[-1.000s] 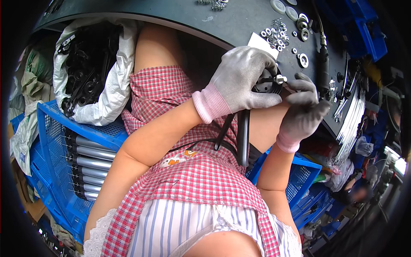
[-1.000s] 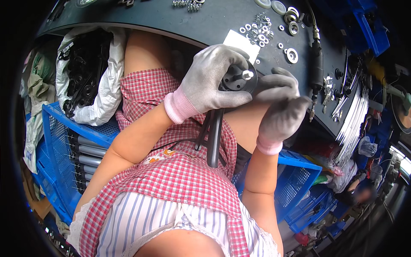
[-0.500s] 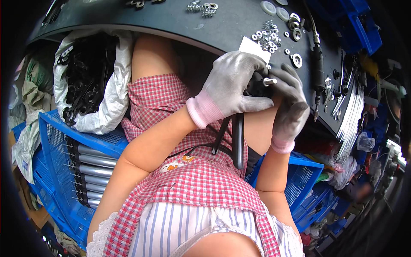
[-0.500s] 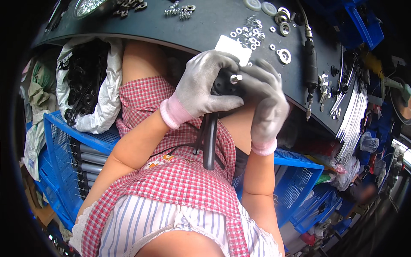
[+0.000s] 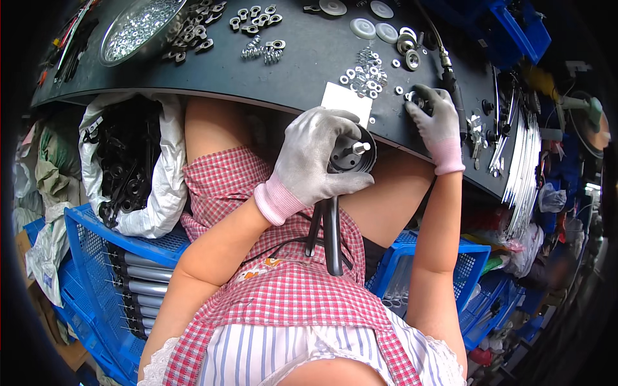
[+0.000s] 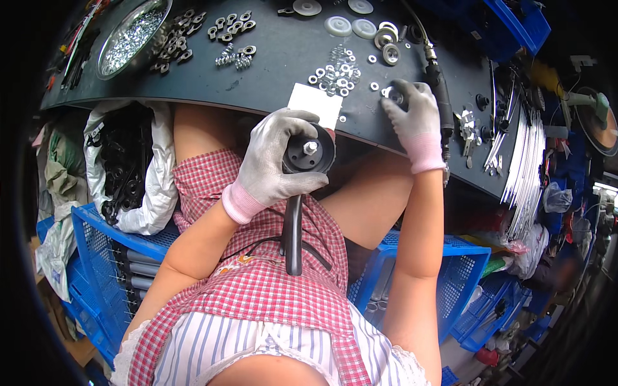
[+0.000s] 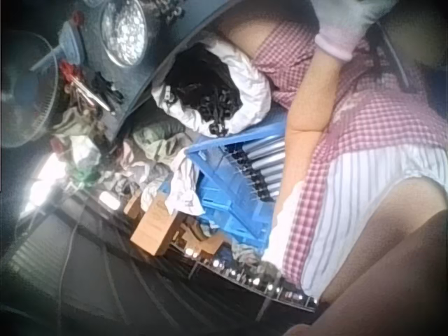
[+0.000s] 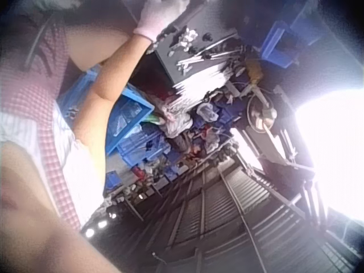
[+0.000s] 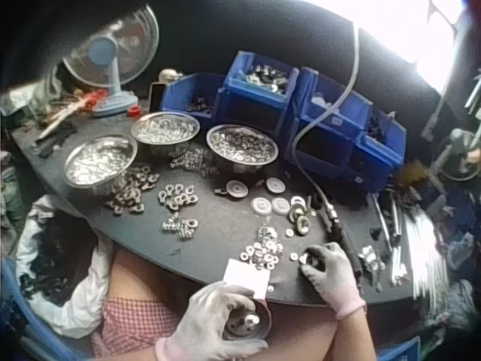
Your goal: Assembling complex mechanical components using a pneumatic screwdriver and manual assembly techniques.
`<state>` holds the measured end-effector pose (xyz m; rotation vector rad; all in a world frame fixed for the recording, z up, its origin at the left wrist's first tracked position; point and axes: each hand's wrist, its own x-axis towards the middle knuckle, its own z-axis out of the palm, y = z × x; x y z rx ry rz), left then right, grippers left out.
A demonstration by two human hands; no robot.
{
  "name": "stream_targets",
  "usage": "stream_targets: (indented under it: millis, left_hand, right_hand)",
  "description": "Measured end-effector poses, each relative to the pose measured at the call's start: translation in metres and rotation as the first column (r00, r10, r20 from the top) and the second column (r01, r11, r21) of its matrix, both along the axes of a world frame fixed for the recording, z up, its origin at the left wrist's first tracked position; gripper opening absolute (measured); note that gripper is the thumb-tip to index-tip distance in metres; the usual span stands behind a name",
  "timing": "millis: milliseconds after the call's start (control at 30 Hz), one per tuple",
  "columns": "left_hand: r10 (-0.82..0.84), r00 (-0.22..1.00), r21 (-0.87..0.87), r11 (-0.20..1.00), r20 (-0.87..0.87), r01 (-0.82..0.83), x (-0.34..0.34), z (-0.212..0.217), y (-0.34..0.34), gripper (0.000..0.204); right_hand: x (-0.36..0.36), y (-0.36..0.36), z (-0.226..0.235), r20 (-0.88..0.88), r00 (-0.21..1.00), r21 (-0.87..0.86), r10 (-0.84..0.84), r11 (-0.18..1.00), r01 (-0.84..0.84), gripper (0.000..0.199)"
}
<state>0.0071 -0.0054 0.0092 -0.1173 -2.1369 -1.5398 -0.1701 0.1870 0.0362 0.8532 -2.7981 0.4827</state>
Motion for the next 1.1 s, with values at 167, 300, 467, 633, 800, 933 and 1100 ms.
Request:
stream_targets:
  millis: [167, 300, 467, 633, 800, 933, 1100]
  left_hand:
    - [0.016, 0.999, -0.063, 0.998, -0.032, -0.018, -0.005, -0.004, -0.002, 0.057]
    - [0.046, 0.995, -0.075, 0.996, -0.087, -0.053, -0.008, -0.005, 0.001, 0.057]
    - [0.036, 0.997, -0.068, 0.997, -0.071, -0.041, -0.007, -0.007, 0.003, 0.065]
    - [0.06, 0.998, -0.127, 0.99, 0.02, -0.057, 0.006, 0.012, -0.003, 0.094]
    - [-0.056, 0.996, -0.058, 0.997, -0.076, 0.051, -0.005, 0.022, -0.002, 0.07]
    - [-0.052, 0.997, 0.009, 0.999, -0.05, 0.053, -0.005, 0.012, 0.0, 0.053]
    - [-0.061, 0.995, 0.006, 0.998, -0.081, 0.062, -0.005, 0.004, 0.004, 0.054]
  right_hand:
    - [0.028, -0.018, 0.047, 0.466, 0.866, -0.482, 0.18, 0.873, 0.078, 0.041]
    - [0.072, -0.039, 0.085, 0.297, 0.718, -0.358, 0.629, 0.771, -0.527, 0.045]
    - [0.09, -0.045, 0.076, 0.183, 0.757, -0.259, 0.627, 0.774, -0.578, 0.057]
    - [0.029, -0.047, 0.068, 0.016, 0.913, -0.589, 0.407, 0.742, -0.32, 0.034]
    - [-0.077, -0.101, 0.011, -0.163, 0.941, 0.037, 0.296, 0.955, -0.294, 0.036]
    - [-0.091, -0.137, 0.016, -0.109, 0.945, 0.286, 0.31, 0.92, -0.269, 0.039]
    - [-0.103, -0.148, 0.029, 0.12, 0.969, 0.433, 0.217, 0.867, -0.248, 0.049]
